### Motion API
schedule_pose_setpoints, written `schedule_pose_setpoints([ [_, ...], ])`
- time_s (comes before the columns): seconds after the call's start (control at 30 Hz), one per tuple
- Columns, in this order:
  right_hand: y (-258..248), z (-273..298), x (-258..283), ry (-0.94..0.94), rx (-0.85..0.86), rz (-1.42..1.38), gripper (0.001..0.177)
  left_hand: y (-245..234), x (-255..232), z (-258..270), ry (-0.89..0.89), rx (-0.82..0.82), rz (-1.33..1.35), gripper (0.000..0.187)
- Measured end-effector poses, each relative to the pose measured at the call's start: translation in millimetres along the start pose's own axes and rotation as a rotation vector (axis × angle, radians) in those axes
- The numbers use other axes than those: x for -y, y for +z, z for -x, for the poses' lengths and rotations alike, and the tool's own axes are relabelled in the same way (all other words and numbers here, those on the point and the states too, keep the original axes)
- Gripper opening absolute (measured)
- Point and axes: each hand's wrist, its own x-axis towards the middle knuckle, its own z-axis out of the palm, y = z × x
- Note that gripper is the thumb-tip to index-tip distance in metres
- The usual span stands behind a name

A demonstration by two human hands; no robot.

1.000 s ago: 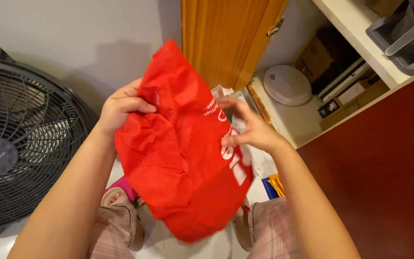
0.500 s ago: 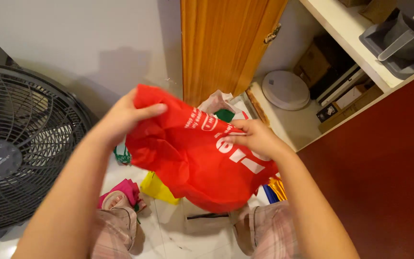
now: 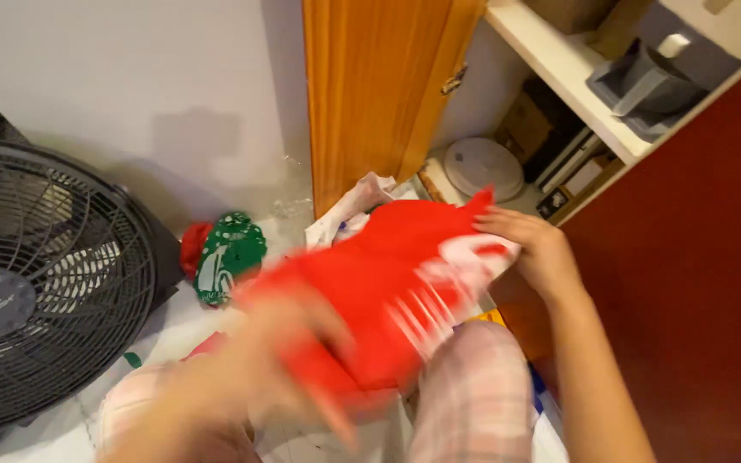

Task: The person sits on the floor and folds a red reusable shopping bag. They smooth the bag, fold it into a compact rectangle, and place it on a pile of other folded bags.

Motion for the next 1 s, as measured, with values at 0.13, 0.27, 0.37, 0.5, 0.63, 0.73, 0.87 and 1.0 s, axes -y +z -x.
schedule_pose_setpoints([
  [0.13,-41,41,12,0.088,0.223,0.335,0.056,132,-25,23,0.282,0.343,-0.348,0.015],
  [0.27,-53,56,63,0.178,0.303,0.347,0.060,204,-15,54,0.312,0.306,-0.399,0.012],
  [0.37,-8,59,119,-0.062,0.323,-0.017,0.033,241,-16,69,0.308,0.329,-0.505,0.012],
  [0.5,46,72,153,-0.280,0.592,0.119,0.060,242,-18,79,0.220,0.417,-0.398,0.015],
  [0.63,47,97,143,-0.321,0.640,0.180,0.060,172,-15,76,-0.077,0.431,-0.205,0.029],
  [0.73,40,112,138,-0.346,0.581,0.150,0.060,127,-8,61,-0.224,0.391,-0.288,0.041],
  [0.87,35,121,136,-0.358,0.554,0.159,0.058,111,9,44,0.053,0.419,-0.814,0.069],
  [1.0,22,142,126,-0.298,0.506,0.056,0.039,138,22,54,0.138,0.703,-1.001,0.084],
])
